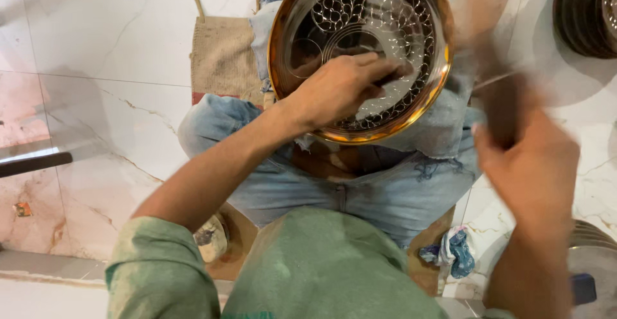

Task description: The person sits cross-legged on the floor with a decorative metal plate resting on their lap. They hold a small punch against the plate's patterned surface with one hand and strike it with a wooden mallet held in the other hand, working the design across the plate.

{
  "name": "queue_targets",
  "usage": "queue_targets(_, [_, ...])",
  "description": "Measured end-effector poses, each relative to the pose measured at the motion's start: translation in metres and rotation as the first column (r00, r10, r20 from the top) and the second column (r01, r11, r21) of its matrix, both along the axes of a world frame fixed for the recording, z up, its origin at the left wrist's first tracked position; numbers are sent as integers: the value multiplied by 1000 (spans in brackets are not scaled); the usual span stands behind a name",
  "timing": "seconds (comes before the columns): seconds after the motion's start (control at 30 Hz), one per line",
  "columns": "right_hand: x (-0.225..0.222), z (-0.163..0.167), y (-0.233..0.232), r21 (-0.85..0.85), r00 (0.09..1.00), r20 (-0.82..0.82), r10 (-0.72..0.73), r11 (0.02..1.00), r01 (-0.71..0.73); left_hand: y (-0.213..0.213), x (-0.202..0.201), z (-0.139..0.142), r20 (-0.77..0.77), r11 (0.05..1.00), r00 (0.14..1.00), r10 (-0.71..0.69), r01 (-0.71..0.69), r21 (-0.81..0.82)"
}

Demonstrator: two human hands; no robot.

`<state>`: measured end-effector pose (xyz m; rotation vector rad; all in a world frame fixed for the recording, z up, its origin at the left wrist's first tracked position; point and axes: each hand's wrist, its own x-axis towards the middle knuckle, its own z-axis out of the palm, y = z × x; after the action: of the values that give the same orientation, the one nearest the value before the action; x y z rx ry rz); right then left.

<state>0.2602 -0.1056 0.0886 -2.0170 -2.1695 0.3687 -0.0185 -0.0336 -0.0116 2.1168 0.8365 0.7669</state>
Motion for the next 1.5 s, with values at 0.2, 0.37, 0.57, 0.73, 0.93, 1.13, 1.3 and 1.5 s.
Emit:
queue_targets(0.2, [-9,-88,-82,181,929,-306,-206,946,269,23,7,2,-114,938,931,-347,342,-65])
queue_targets(0.37, [-24,-126,-123,101,742,-575,-345,870,483,33,18,9,-137,898,888,-440,438,-44])
queue_targets(0.57, [-23,-114,-121,-51,740,-511,-439,874,483,36,8,21,-140,911,923,-357,312,-270])
queue_targets(0.73, [-23,-108,-107,-48,668,-639,-383,886,462,41,11,19,-182,916,901,-395,369,-160])
queue_targets(0.93, [-10,-121,-98,39,875,-361,-323,932,361,44,13,5,-169,896,880,-444,433,-99])
queue_targets(1.13, [21,-88,-54,-105,961,-186,-206,976,189,28,2,-1,-86,965,962,-261,258,-47])
queue_targets(1.3, [11,-26,7,-63,996,36,82,995,-80,7,-8,-3,-13,990,1000,2,-4,-138])
queue_targets(1.5, [-21,31,47,-118,911,314,268,963,-243,-13,-6,-10,17,971,978,210,-206,-121])
